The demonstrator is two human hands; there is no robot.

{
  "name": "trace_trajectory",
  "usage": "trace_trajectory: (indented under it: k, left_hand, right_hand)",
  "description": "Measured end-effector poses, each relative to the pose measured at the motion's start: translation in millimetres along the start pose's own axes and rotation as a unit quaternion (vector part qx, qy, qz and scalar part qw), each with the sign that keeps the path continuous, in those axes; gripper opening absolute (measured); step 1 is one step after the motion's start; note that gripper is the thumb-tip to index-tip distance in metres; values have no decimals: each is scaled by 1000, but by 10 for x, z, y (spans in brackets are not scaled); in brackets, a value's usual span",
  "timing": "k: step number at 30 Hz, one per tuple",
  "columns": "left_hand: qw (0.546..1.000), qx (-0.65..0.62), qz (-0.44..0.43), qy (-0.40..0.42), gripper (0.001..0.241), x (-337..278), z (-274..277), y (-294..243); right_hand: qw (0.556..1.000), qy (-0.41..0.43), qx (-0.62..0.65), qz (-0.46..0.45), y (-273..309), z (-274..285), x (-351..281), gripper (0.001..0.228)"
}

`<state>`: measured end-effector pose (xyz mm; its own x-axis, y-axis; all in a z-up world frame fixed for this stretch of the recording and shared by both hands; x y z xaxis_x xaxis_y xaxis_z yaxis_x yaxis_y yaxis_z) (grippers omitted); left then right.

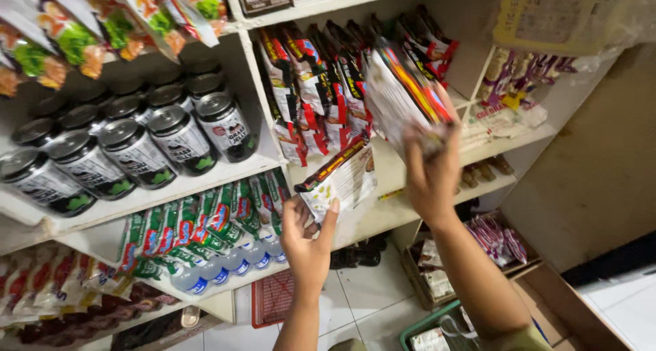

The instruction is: The person organizes food items on shelves and then uses a blue tape dispenser to apply tape to noodle packets while sitting on the floor.

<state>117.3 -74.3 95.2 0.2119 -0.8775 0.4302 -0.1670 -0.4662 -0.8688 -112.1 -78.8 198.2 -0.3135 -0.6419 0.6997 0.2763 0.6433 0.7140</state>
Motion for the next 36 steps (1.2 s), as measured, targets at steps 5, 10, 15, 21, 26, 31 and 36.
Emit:
trace_trajectory:
  k: [5,10,15,21,26,31,36]
  left_hand:
    - [998,-53,-32,-17,43,-31,171,-103]
    - [998,-47,-19,-22,42,-111,412,-48]
    - [998,-50,2,-36,45,-140,490,10]
    - [998,-63,-4,-29,44,-179,431,17]
    - [997,-72,-6,-24,44,-183,361,-3]
    - [996,-89,-17,-20,44,-193,336,-30]
    - [996,-90,-11,-21,44,-186,323,-33]
  right_hand:
    - [987,44,-140,64,-80,-782,715,65]
    - [975,80,-167,120,-108,-923,556,73]
    - [987,44,-146,52,-195,-966,531,58]
    - [979,54,-181,77,-82,-1133,752,53]
    - [961,91,-261,-29,-153,-1140,824,56]
    - [974,136,-168,71,-134,-1027,763,61]
    - [971,164,-170,44,-120,-810,689,68]
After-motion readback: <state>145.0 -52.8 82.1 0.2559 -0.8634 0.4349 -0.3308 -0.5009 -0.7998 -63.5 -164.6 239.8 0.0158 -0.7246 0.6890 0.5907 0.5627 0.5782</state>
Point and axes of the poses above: each hand's wrist, its own x-axis towards the middle knuckle, its own z-axis out of the back of the hand, y = z × x, the point moved 8 cm from there along x, towards the middle knuckle, and after that the axes turned 7 degrees about -z, right-handed, at the moved point
